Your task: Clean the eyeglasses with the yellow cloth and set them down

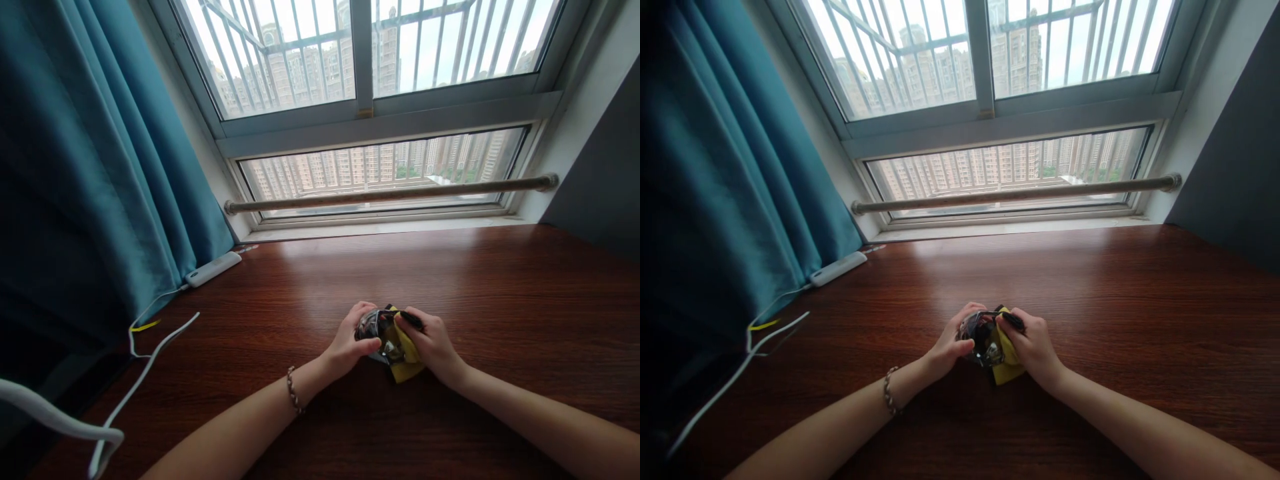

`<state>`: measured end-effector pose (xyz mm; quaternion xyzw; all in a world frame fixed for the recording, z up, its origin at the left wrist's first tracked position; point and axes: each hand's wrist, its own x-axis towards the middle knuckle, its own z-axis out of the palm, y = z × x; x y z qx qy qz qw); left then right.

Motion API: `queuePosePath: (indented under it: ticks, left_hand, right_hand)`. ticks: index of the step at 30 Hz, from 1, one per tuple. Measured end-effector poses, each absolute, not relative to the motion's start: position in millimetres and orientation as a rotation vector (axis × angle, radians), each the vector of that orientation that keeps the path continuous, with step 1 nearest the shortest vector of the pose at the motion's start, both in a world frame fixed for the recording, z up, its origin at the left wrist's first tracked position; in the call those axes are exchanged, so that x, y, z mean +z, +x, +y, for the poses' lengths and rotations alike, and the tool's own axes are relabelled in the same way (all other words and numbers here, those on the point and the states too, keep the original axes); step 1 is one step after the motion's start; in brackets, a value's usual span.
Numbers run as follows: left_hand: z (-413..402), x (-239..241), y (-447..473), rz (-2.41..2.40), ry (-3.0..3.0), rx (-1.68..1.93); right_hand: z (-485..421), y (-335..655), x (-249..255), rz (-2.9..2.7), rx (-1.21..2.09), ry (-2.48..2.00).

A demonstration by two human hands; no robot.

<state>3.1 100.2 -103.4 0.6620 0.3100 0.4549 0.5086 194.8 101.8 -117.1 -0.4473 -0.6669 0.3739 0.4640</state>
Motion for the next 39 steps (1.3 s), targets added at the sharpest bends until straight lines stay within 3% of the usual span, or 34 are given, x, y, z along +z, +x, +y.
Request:
queuePosePath:
  ticks: [6, 13, 17, 24, 35, 39]
  left_hand:
    - [105, -114, 3, 0.611, 1.260, 1.308]
    - [107, -109, 9, 0.719, 1.084, 1.354]
    - [104, -110, 13, 0.803, 1.240, 1.316]
    - [98, -111, 14, 0.802, 1.651, 1.240]
    - [93, -105, 13, 0.917, 1.849, 1.155]
    - [93, -103, 14, 0.897, 1.852, 1.143]
  right_hand:
    - [114, 200, -123, -1.277, 1.011, -1.099]
    - [110, 199, -116, -1.208, 0.872, -1.026]
    - [100, 195, -111, -1.530, 0.706, -0.783]
    - [91, 198, -105, -2.209, 0.110, -0.703]
    - [93, 194, -97, -2.362, 0.362, -0.516]
    - [93, 196, -97, -2.388, 0.236, -0.564]
